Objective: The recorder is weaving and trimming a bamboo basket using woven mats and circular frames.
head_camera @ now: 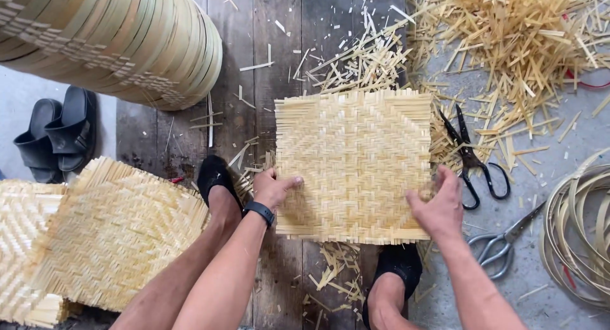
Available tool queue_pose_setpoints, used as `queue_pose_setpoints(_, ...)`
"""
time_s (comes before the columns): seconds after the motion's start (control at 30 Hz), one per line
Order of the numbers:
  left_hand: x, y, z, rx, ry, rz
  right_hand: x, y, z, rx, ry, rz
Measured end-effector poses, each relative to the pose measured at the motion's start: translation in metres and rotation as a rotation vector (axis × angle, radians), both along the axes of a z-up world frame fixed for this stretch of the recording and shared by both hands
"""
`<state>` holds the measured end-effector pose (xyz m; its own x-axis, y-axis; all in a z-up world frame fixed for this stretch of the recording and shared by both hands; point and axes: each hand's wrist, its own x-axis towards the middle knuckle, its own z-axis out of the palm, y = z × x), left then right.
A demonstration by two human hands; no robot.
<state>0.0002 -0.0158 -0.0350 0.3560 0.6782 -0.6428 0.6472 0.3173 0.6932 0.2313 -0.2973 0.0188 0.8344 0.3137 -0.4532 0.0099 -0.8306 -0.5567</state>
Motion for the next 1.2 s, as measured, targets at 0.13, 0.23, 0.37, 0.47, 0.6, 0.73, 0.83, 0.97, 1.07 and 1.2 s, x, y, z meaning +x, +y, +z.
queue_pose_setpoints(0.13,0.002,-0.003,-0.002,-0.033,-0.003,0.050,-0.032,0.039,0.025,0.174,-0.622,0.487)
queue_pose_setpoints(0.23,0.004,-0.005,0.007,0.081,0.033,0.000,-0.050,0.058,0.020,0.032,-0.589,0.897)
queue_pose_setpoints(0.37,0.001,0.000,0.008,0.241,0.090,-0.095,-0.062,0.059,0.014,-0.074,-0.715,0.970)
queue_pose_setpoints(0.47,-0.015,0.056,-0.003,0.345,0.093,-0.016,-0.065,0.064,0.014,-0.023,-0.664,0.931)
queue_pose_setpoints(0.6,-0.063,0.176,-0.062,0.749,0.180,0.095,-0.065,0.060,0.013,-0.006,-0.668,0.892)
queue_pose_setpoints(0.73,-0.075,0.257,-0.089,0.628,0.284,0.144,-0.062,0.069,0.002,0.068,-0.696,0.851)
queue_pose_setpoints(0.83,-0.062,0.270,-0.109,0.658,0.403,0.073,-0.060,0.064,-0.009,0.039,-0.693,0.871)
queue_pose_setpoints(0.97,-0.041,0.264,-0.116,0.655,0.147,0.523,-0.056,0.056,-0.027,0.072,-0.713,0.840)
queue_pose_setpoints(1.07,-0.045,0.271,-0.148,0.899,0.133,0.498,-0.053,0.052,-0.048,0.101,-0.772,0.820)
queue_pose_setpoints(1.2,-0.022,0.283,-0.150,0.791,-0.030,0.612,-0.054,0.042,-0.057,0.067,-0.789,0.792)
